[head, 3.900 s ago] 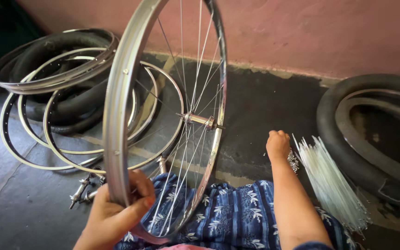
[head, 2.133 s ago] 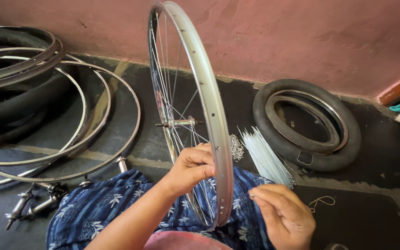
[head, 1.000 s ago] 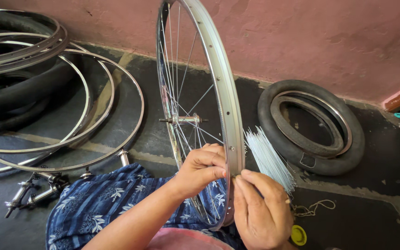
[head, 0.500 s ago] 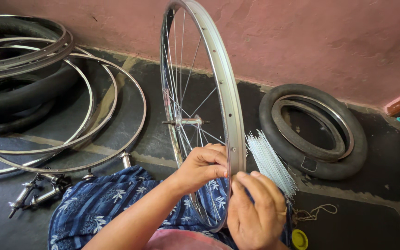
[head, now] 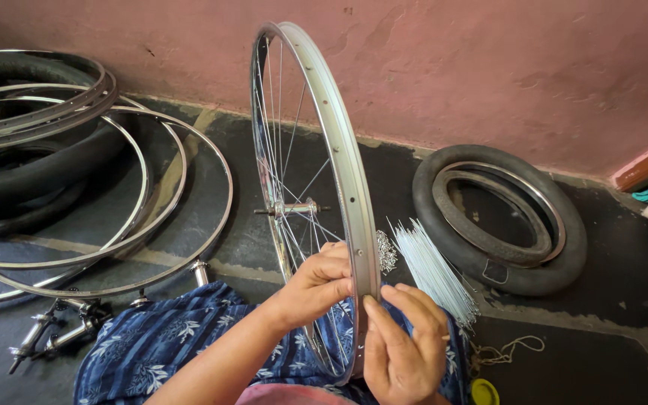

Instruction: The person sits on the floor and laces a bicycle wheel, threading spokes through the hub and inserting them into the rim holes, rotating the wheel as they work. They repeatedly take new spokes from a bundle on the floor and secure them into the rim.

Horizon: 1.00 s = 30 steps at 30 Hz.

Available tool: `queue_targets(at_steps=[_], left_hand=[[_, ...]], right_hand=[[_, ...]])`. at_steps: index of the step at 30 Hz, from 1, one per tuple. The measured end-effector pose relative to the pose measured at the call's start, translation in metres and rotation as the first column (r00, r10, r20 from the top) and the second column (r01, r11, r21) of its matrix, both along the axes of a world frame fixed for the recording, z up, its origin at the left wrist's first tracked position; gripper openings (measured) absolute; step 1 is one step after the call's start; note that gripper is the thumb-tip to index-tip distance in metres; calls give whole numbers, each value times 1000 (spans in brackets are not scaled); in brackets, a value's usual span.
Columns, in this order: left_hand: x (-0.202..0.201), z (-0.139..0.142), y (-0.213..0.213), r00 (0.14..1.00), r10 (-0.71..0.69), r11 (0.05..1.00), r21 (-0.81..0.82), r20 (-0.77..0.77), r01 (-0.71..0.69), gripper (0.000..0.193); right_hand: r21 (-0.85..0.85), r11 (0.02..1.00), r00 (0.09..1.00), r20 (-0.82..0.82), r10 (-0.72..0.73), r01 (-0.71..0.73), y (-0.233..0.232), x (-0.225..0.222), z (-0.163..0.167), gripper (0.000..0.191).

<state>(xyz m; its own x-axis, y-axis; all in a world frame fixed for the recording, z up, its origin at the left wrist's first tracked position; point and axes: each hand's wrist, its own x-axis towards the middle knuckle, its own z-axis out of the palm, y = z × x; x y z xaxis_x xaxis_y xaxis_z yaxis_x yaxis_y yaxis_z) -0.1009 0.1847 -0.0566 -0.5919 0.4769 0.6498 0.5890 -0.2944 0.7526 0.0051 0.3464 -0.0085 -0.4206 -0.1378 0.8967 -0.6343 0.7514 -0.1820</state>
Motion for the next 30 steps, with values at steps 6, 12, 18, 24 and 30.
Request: queue_targets(at_steps=[6, 12, 18, 24, 30], left_hand=[[-1, 0, -1, 928, -196, 981, 71, 318, 183, 21], [-3, 0, 2, 992, -118, 991, 64, 40, 116, 24], [-3, 0, 0, 998, -53, 997, -65, -27, 51, 23], [-4, 0, 3, 971, -204, 975, 116, 122, 190, 24], [-3, 2, 0, 998, -45, 995, -92, -42, 41, 19]], right_hand=[[-537, 826, 967, 71, 243, -168, -9, 18, -58, 44], [-423, 857, 956, -124, 267, -294, -8, 8, -122, 49], [-386, 881, 958, -185, 218, -275, -11, 2, -153, 49], [-375, 879, 955, -168, 246, -293, -11, 0, -155, 47], [-399, 860, 948, -161, 276, -318, -14, 0, -154, 46]])
